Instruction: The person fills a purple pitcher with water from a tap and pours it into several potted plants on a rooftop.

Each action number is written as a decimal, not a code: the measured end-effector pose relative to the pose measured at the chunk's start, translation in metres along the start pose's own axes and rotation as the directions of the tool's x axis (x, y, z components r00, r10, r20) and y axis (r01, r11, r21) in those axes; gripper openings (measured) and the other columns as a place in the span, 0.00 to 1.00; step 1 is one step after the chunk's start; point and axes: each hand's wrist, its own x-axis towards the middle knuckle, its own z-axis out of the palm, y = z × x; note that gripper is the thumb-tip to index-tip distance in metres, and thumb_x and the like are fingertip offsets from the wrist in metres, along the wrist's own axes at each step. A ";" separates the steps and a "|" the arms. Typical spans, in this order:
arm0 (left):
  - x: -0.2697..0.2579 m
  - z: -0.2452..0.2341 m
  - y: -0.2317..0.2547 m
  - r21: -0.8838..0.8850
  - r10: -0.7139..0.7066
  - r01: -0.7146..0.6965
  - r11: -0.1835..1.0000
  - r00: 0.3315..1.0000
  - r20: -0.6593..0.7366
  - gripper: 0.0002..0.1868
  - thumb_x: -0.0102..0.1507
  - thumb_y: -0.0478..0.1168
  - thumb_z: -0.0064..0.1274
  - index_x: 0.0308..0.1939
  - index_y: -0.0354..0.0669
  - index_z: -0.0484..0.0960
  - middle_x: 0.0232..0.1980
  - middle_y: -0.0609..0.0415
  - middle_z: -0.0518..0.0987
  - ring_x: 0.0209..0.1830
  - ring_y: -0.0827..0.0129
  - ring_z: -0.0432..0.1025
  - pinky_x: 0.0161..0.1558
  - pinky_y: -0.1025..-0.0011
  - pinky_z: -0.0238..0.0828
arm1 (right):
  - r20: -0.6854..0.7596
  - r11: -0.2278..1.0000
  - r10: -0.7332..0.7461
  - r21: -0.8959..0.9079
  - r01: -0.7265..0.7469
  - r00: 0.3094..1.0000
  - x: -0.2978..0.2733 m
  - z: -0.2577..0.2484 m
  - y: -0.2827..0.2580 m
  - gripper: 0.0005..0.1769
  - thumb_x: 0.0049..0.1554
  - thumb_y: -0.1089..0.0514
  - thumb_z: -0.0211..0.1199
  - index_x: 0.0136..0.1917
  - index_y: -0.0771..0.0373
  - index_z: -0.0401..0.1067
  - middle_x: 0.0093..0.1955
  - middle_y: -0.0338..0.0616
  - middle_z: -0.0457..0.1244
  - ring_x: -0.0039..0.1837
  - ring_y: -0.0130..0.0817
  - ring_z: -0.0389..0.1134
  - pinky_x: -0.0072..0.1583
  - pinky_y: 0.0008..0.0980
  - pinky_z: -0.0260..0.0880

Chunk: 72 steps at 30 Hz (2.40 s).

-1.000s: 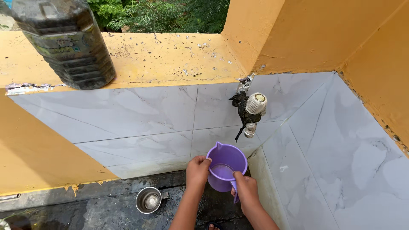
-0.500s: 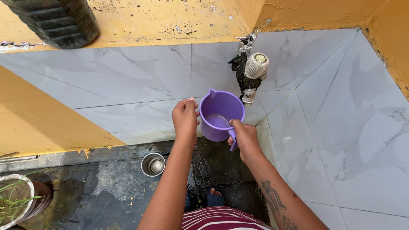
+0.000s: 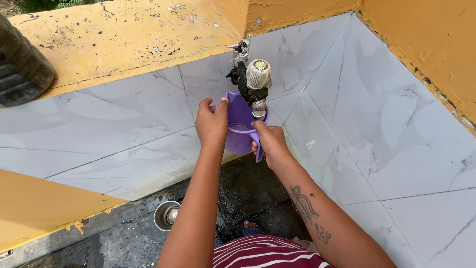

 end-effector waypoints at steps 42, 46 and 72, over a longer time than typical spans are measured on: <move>-0.042 0.065 0.067 -0.033 0.354 -0.368 0.929 0.913 -0.202 0.32 0.53 0.48 0.70 0.59 0.46 0.80 0.52 0.48 0.81 0.48 0.62 0.78 0.51 0.64 0.75 | 0.263 0.999 -0.041 0.016 0.038 0.964 0.025 -0.046 -0.027 0.20 0.58 0.53 0.58 0.27 0.62 0.68 0.23 0.40 0.59 0.25 0.27 0.57 0.31 0.30 0.57; -0.043 0.069 0.069 0.058 0.371 -0.369 0.928 0.892 -0.259 0.33 0.53 0.50 0.72 0.59 0.46 0.80 0.53 0.49 0.78 0.50 0.62 0.76 0.52 0.64 0.74 | 0.247 0.999 -0.046 -0.012 0.051 0.968 0.021 -0.049 -0.029 0.21 0.58 0.53 0.59 0.27 0.63 0.68 0.23 0.40 0.60 0.25 0.27 0.58 0.31 0.30 0.57; -0.054 0.077 0.074 0.131 0.342 -0.316 0.940 0.874 -0.345 0.31 0.54 0.49 0.73 0.59 0.46 0.80 0.53 0.50 0.74 0.53 0.63 0.71 0.52 0.64 0.72 | 0.313 0.996 -0.088 0.047 0.077 0.946 0.031 -0.055 -0.038 0.20 0.55 0.54 0.60 0.24 0.62 0.66 0.22 0.40 0.59 0.25 0.27 0.56 0.30 0.30 0.56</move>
